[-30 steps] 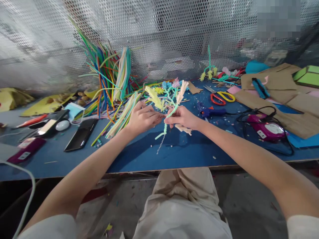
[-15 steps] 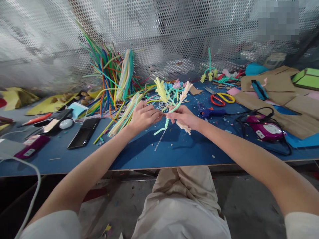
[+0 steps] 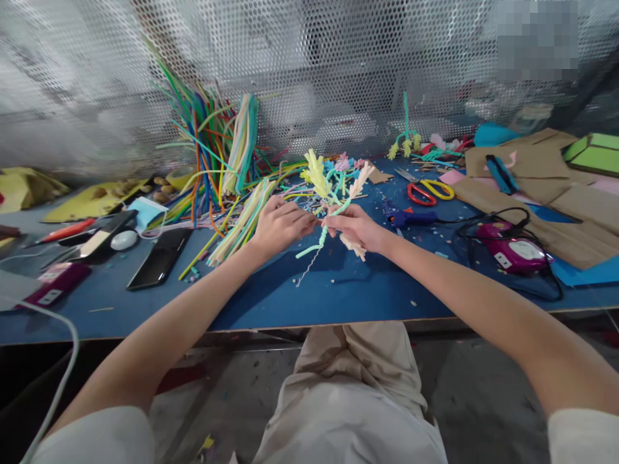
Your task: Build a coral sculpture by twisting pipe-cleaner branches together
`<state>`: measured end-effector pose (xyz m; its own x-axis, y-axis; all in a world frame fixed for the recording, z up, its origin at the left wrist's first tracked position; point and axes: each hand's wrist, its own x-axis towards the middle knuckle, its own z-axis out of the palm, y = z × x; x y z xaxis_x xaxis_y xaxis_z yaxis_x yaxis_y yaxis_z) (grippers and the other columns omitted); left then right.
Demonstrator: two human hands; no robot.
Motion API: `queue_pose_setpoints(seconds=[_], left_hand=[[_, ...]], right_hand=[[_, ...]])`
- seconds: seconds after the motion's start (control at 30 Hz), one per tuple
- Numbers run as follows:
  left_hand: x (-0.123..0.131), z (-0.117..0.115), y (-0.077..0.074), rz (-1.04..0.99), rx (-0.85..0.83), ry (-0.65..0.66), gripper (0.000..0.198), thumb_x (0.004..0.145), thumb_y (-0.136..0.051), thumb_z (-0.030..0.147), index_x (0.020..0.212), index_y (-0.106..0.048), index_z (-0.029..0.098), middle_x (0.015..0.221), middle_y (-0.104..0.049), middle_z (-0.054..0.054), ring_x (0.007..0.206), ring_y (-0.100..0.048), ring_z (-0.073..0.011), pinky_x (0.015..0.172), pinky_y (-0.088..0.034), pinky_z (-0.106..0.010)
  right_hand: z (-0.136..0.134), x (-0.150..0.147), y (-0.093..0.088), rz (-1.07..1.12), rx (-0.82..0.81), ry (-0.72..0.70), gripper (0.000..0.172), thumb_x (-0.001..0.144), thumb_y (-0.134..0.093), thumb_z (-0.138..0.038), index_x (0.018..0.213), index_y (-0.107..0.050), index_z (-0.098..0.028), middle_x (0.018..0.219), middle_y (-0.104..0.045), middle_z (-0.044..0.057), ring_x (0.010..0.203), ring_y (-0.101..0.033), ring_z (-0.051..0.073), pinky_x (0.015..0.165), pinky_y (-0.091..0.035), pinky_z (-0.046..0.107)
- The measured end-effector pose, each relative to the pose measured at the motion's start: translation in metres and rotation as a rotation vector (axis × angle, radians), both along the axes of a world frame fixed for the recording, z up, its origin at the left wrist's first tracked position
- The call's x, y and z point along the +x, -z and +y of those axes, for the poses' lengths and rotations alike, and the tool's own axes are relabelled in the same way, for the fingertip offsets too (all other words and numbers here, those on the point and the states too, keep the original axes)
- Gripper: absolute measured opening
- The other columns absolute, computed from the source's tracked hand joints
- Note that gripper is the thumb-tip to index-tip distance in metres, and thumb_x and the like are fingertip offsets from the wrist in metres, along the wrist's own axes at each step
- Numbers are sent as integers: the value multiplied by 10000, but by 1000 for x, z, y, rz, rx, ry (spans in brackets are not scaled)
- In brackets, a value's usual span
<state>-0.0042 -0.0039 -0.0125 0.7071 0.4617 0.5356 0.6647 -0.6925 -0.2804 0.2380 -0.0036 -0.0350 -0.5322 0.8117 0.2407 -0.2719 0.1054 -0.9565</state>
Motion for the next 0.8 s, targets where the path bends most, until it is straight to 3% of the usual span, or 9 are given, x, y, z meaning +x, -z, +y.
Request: queue_pose_setpoints(seconds=[0.13, 0.23, 0.37, 0.47, 0.67, 0.73, 0.8], left_hand=[[-2, -1, -1, -95, 13, 4, 227, 1055, -558, 362, 1042, -765, 270, 975, -804, -40, 882, -684, -203, 832, -433, -418], [-2, 0, -1, -141, 55, -17, 192, 1036, -595, 349, 1015, -774, 284, 930, -811, -18, 856, -698, -198, 797, -421, -409], [-2, 0, -3, -239, 119, -67, 183, 1012, -617, 288, 922, -776, 277, 876, -812, -1, 843, -718, -194, 788, -424, -393], [-3, -3, -6, -361, 81, -84, 179, 1004, -614, 262, 917, -771, 253, 872, -808, -8, 848, -731, -188, 816, -453, -367], [-3, -6, -4, -396, -79, -73, 179, 1025, -623, 341, 1004, -766, 236, 941, -806, -28, 904, -737, -187, 876, -502, -343], [-3, -4, -1, -374, -91, -45, 196, 1027, -637, 373, 1088, -773, 246, 1032, -811, -41, 985, -743, -197, 910, -510, -347], [-1, -3, 2, -353, -82, -10, 242, 1033, -639, 389, 1195, -768, 264, 1118, -803, -51, 1053, -740, -203, 936, -513, -351]], right_hand=[[-2, -2, -10, 51, 16, 69, 366, 732, -929, -499, 648, -707, -219, 547, -537, -51, 577, -528, 113, 886, -586, 370], [-6, -2, -17, 65, 43, 65, 375, 722, -940, -472, 616, -676, -227, 558, -510, -65, 615, -569, 116, 1025, -558, 413], [-8, 3, -25, 42, 81, 23, 381, 750, -922, -471, 610, -657, -234, 558, -463, -70, 835, -742, 178, 1223, -425, 467], [-6, 7, -28, 48, 105, 15, 394, 738, -924, -489, 605, -657, -231, 580, -508, -61, 992, -784, 223, 1279, -343, 487], [-5, 7, -27, 15, 122, 26, 403, 727, -928, -512, 605, -666, -231, 541, -489, -62, 1024, -790, 242, 1233, -402, 459], [-6, 8, -27, -3, 133, 32, 380, 755, -915, -495, 628, -678, -226, 540, -491, -55, 1013, -786, 230, 1102, -504, 384], [-8, 9, -27, -29, 136, 32, 364, 780, -902, -481, 656, -680, -221, 539, -489, -54, 881, -773, 189, 828, -561, 277]])
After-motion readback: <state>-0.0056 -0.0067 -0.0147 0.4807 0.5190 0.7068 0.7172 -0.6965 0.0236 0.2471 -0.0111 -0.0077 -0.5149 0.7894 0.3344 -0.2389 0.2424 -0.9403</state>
